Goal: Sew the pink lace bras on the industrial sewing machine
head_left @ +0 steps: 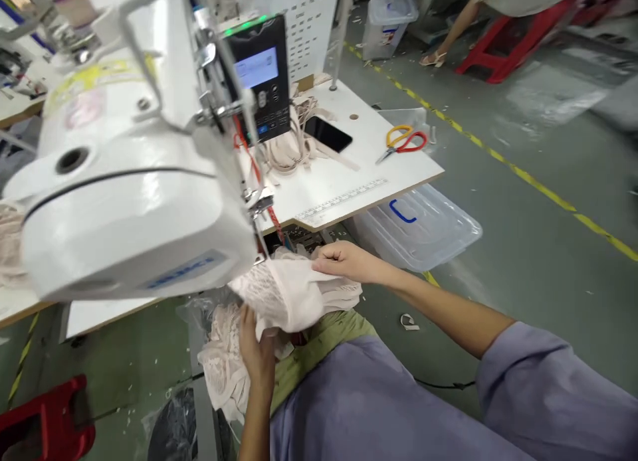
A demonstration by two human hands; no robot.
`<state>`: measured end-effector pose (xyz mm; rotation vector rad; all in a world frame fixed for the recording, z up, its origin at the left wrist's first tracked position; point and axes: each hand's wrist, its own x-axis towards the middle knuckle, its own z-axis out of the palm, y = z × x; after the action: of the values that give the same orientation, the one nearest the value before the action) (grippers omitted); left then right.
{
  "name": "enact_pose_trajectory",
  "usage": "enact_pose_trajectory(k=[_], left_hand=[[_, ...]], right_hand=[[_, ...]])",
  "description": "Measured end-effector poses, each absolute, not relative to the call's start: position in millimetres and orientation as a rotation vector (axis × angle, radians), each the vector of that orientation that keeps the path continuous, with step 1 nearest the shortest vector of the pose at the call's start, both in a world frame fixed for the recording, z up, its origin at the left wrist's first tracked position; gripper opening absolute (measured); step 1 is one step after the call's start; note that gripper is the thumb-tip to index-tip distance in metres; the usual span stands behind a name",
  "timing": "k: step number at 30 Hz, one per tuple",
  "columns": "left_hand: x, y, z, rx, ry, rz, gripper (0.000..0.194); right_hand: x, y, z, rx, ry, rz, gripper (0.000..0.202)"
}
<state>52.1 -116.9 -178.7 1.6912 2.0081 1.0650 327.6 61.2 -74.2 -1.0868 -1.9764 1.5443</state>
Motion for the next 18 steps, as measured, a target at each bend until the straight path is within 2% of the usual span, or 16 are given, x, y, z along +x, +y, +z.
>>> enact_pose_trajectory(k=[3,5,7,8,11,18], left_hand=[[51.2,-109.1,-170.1,1.986,2.055,1.123,0.062],[65.6,-94.5,-172.6,2.212,1.96,1.011,0.067],[89.3,-80.2,-181.0,2.347,1.83,0.781,0.067],[101.9,-75.2,-186.3,2.371,1.78,0.674,0.068],[128.7,-69.9,-200.9,2.388,1.744,0.511,0.066],[128.1,-86.6,-209.4,2.385,1.857,0.495,0.058]], right_hand=[[371.8,82.6,-76.2,-1.235,-2.042,1.315,0.048],[411.4,109.8,-81.4,-1.489,-2.023,0.902,0.043],[452.1,143.9,-87.4,-1.762,-1.929,0.408,0.054],[469.7,161.9,-90.2,-1.855,-1.878,0.295,0.061],[500.8,211.6,-97.0,-2.023,-1.82,0.201,0.072],[455.5,256.0,-103.7,-1.998,-1.959,0.119,0.064]])
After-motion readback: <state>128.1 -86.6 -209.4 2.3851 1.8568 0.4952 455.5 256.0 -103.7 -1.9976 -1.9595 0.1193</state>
